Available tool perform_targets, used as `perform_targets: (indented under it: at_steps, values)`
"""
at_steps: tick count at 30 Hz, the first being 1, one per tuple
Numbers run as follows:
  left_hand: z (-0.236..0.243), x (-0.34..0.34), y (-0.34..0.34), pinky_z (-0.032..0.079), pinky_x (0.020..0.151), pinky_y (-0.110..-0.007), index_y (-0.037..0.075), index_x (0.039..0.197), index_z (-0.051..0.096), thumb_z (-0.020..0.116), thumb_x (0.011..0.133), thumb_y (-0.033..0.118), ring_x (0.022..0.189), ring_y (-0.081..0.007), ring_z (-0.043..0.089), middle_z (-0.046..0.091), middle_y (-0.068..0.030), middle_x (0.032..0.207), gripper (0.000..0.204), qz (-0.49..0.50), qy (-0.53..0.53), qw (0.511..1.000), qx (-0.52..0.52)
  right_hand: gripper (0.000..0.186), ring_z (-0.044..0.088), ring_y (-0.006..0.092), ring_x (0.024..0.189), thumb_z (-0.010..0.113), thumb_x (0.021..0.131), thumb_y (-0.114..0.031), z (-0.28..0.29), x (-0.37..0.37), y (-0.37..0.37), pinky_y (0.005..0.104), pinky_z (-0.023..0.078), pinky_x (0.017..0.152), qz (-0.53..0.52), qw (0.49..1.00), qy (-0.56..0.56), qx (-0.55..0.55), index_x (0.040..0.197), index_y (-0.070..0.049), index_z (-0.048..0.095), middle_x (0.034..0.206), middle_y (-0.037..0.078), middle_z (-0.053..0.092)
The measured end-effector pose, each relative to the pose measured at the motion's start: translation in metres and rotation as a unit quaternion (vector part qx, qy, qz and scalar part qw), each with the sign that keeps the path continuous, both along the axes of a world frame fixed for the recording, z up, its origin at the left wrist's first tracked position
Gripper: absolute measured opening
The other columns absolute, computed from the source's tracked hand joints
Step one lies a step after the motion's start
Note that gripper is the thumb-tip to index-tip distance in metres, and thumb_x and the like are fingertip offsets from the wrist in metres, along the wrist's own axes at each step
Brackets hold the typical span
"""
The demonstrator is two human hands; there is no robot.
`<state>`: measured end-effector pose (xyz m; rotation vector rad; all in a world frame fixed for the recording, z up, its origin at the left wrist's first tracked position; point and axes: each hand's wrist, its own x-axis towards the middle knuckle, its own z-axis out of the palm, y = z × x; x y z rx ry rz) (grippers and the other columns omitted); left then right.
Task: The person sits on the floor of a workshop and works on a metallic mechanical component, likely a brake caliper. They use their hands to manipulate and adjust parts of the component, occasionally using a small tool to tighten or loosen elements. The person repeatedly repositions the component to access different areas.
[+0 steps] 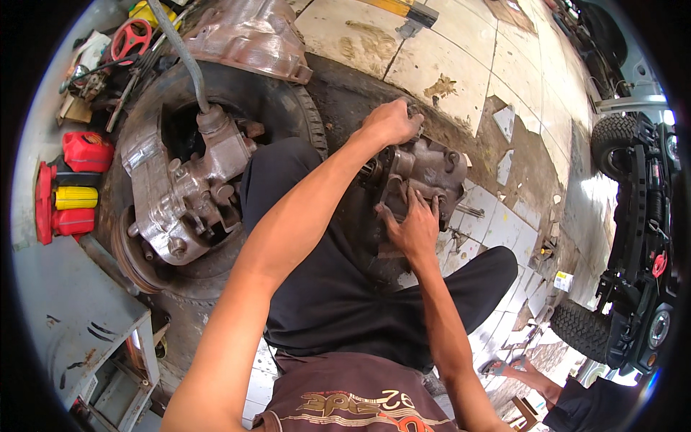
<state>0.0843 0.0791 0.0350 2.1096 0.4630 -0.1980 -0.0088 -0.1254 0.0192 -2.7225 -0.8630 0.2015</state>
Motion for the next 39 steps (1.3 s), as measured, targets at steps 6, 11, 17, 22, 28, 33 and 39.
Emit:
perform_targets:
  at_steps: [6, 11, 17, 22, 28, 33, 39]
  values:
    - [-0.004, 0.002, -0.006, 0.048, 0.095, -0.047, -0.003, 0.120, 0.060, 0.058, 0.089, 0.046, 0.112, -0.0409, 0.060, 0.064, -0.0266, 0.118, 0.058, 0.001, -0.030, 0.999, 0.010, 0.085, 0.052, 0.0344, 0.127, 0.069, 0.080, -0.058, -0.007, 0.005, -0.002, 0.0470, 0.029, 0.114, 0.009, 1.000, 0.014, 0.020, 0.132, 0.007, 0.052, 0.129, 0.025, 0.059]
    - [0.007, 0.005, -0.011, 0.047, 0.095, -0.041, -0.005, 0.132, 0.052, 0.060, 0.088, 0.049, 0.111, -0.0344, 0.062, 0.065, -0.0235, 0.117, 0.070, -0.027, -0.005, 0.999, 0.032, 0.070, 0.055, 0.0350, 0.122, 0.073, 0.081, -0.038, -0.011, 0.016, -0.008, 0.0435, 0.037, 0.110, 0.038, 0.999, -0.022, 0.026, 0.135, 0.001, 0.052, 0.125, 0.023, 0.061]
    - [0.004, -0.003, -0.010, 0.049, 0.091, -0.043, -0.001, 0.121, 0.062, 0.061, 0.088, 0.043, 0.105, -0.0360, 0.065, 0.067, -0.0235, 0.110, 0.055, -0.039, -0.053, 0.997, 0.047, 0.030, 0.066, 0.0393, 0.096, 0.063, 0.086, -0.009, 0.031, 0.055, -0.050, 0.0422, 0.051, 0.084, 0.108, 0.979, 0.175, -0.001, 0.114, 0.002, 0.064, 0.105, 0.020, 0.070]
    - [0.006, -0.030, -0.030, 0.051, 0.086, -0.047, 0.001, 0.107, 0.068, 0.062, 0.085, 0.024, 0.100, -0.0396, 0.065, 0.068, -0.0256, 0.102, 0.033, -0.190, -0.016, 0.972, 0.139, 0.028, 0.069, 0.0319, 0.099, 0.061, 0.088, -0.008, 0.019, 0.074, -0.068, 0.0377, 0.051, 0.084, -0.125, 0.954, 0.113, 0.247, 0.114, 0.001, 0.064, 0.104, 0.022, 0.069]
    - [-0.015, -0.054, -0.050, 0.054, 0.080, -0.045, -0.005, 0.092, 0.070, 0.062, 0.073, 0.007, 0.097, -0.0402, 0.066, 0.067, -0.0283, 0.097, 0.024, -0.258, 0.045, 0.956, 0.136, 0.035, 0.063, 0.0409, 0.106, 0.052, 0.087, -0.001, -0.022, 0.034, -0.044, 0.0439, 0.050, 0.091, -0.078, 0.958, 0.079, 0.266, 0.121, 0.002, 0.060, 0.109, 0.026, 0.066]
    - [-0.021, -0.054, -0.046, 0.053, 0.081, -0.046, -0.006, 0.091, 0.069, 0.062, 0.072, 0.007, 0.096, -0.0415, 0.066, 0.067, -0.0293, 0.096, 0.025, -0.234, 0.078, 0.959, 0.137, 0.035, 0.062, 0.0428, 0.106, 0.051, 0.086, -0.005, -0.005, 0.027, -0.057, 0.0453, 0.049, 0.092, -0.145, 0.956, 0.124, 0.225, 0.119, 0.004, 0.060, 0.106, 0.029, 0.066]
    - [-0.025, -0.069, -0.071, 0.051, 0.087, -0.043, 0.001, 0.107, 0.070, 0.058, 0.078, 0.011, 0.099, -0.0369, 0.066, 0.069, -0.0227, 0.100, 0.032, -0.217, 0.097, 0.963, 0.130, 0.035, 0.062, 0.0438, 0.104, 0.051, 0.085, -0.002, -0.017, 0.030, -0.051, 0.0474, 0.050, 0.089, -0.173, 0.945, 0.023, 0.275, 0.119, 0.005, 0.060, 0.105, 0.029, 0.066]
